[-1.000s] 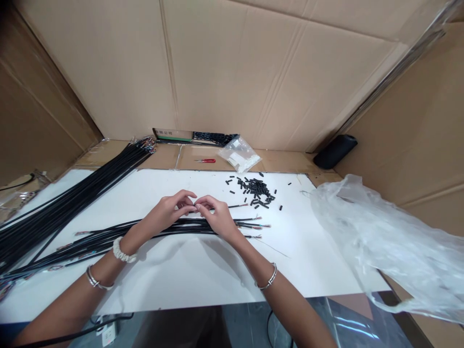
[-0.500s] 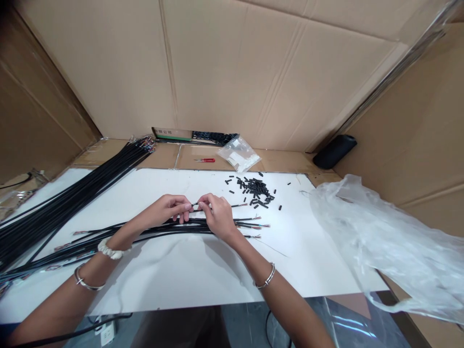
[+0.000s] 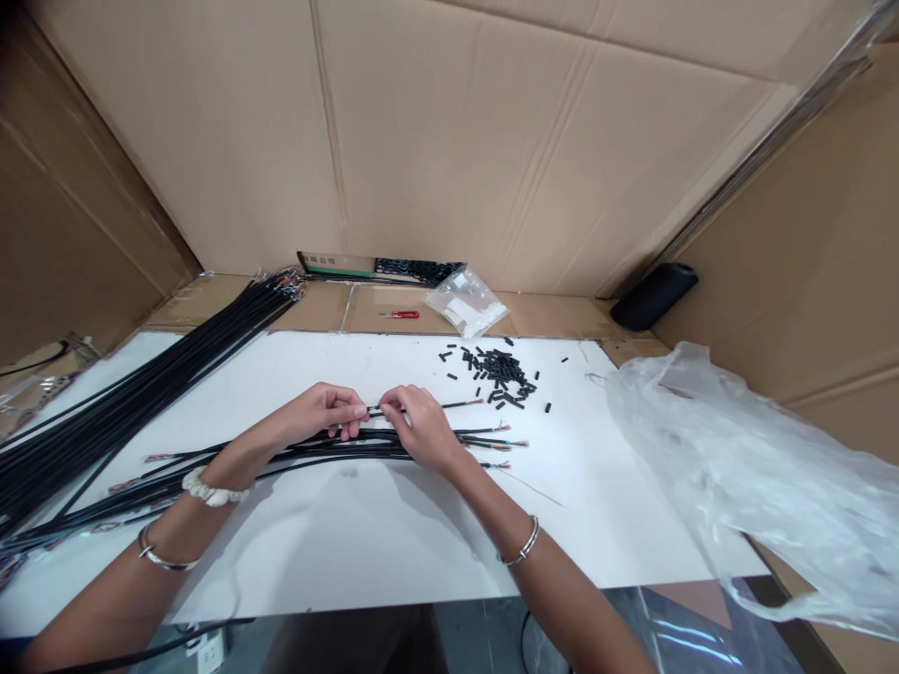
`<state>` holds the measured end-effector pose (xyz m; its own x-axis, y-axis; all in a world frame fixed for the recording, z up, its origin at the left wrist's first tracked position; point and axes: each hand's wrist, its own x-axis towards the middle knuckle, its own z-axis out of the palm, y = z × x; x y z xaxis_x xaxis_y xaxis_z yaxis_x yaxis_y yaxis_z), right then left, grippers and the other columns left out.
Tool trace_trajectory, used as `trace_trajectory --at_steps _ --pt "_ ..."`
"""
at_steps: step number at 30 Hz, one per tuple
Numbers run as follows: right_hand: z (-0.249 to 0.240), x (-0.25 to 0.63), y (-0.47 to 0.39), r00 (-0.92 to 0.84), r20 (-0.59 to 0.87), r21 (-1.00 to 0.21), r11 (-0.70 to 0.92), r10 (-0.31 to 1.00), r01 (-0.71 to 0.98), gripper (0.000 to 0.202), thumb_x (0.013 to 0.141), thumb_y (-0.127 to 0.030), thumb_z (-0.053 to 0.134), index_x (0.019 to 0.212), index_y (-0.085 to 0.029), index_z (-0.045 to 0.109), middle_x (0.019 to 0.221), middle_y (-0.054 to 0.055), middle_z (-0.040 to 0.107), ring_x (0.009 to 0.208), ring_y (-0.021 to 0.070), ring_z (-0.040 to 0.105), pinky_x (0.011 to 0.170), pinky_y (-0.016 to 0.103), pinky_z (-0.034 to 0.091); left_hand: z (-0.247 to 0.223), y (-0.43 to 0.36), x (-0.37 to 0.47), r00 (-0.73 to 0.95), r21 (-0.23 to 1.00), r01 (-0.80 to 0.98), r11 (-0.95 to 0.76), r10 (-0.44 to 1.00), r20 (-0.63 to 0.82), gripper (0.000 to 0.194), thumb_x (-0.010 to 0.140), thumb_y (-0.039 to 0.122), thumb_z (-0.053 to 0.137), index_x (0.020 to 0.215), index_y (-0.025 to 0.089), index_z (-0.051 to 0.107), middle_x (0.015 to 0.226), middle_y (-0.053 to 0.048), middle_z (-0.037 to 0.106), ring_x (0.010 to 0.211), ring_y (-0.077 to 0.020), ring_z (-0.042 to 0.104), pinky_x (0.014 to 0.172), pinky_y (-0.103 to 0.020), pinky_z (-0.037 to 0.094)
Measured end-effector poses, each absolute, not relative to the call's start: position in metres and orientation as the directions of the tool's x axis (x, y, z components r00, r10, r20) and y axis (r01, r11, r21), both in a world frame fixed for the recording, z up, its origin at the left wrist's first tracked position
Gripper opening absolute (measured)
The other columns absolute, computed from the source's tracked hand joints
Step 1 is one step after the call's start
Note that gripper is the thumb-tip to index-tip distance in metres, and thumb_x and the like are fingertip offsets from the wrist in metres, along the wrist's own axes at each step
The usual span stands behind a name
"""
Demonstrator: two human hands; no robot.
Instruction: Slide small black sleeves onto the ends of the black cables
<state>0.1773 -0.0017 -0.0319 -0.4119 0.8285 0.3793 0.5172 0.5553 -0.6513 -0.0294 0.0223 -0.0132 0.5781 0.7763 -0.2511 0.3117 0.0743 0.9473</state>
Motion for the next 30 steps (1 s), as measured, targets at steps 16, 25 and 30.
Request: trace_trajectory --at_steps 16,25,30 --pt "-0.021 0.183 -0.003 -0.563 0.4 -0.638 0.661 0.723 0.396 0.026 0.095 -0.025 0.035 0.077 -0.018 0.052 0.073 0.003 0.053 0.069 0.0148 0.047 0.067 0.027 0.037 0.008 0.001 -0.017 0.597 0.8 0.456 -0.39 0.801 0.05 0.026 0.089 0.039 0.047 0.089 0.018 0.063 0.081 -0.001 0.063 0.071 -0.0134 0.054 0.064 -0.022 0.039" --pt "-0.022 0.178 -0.008 -0.49 0.228 -0.899 0.375 0.841 0.226 0.029 0.092 -0.035 0.044 0.075 -0.015 0.056 0.066 -0.001 0.049 0.06 0.0104 0.039 0.055 0.022 0.03 0.005 0.007 -0.023 0.676 0.941 0.319 -0.111 0.723 -0.144 0.036 0.09 0.044 0.044 0.079 0.013 0.059 0.063 0.0 0.054 0.059 -0.011 0.048 0.052 -0.02 0.034" --pt "-0.023 0.175 -0.011 -0.496 0.186 -0.942 0.297 0.848 0.154 0.029 0.09 -0.036 0.047 0.074 -0.015 0.055 0.067 -0.001 0.048 0.061 0.0104 0.039 0.056 0.023 0.03 0.004 0.012 -0.028 0.743 0.966 0.259 0.023 0.634 -0.215 0.038 0.088 0.046 0.046 0.074 0.012 0.057 0.057 0.0 0.053 0.053 -0.0097 0.044 0.05 -0.02 0.033"
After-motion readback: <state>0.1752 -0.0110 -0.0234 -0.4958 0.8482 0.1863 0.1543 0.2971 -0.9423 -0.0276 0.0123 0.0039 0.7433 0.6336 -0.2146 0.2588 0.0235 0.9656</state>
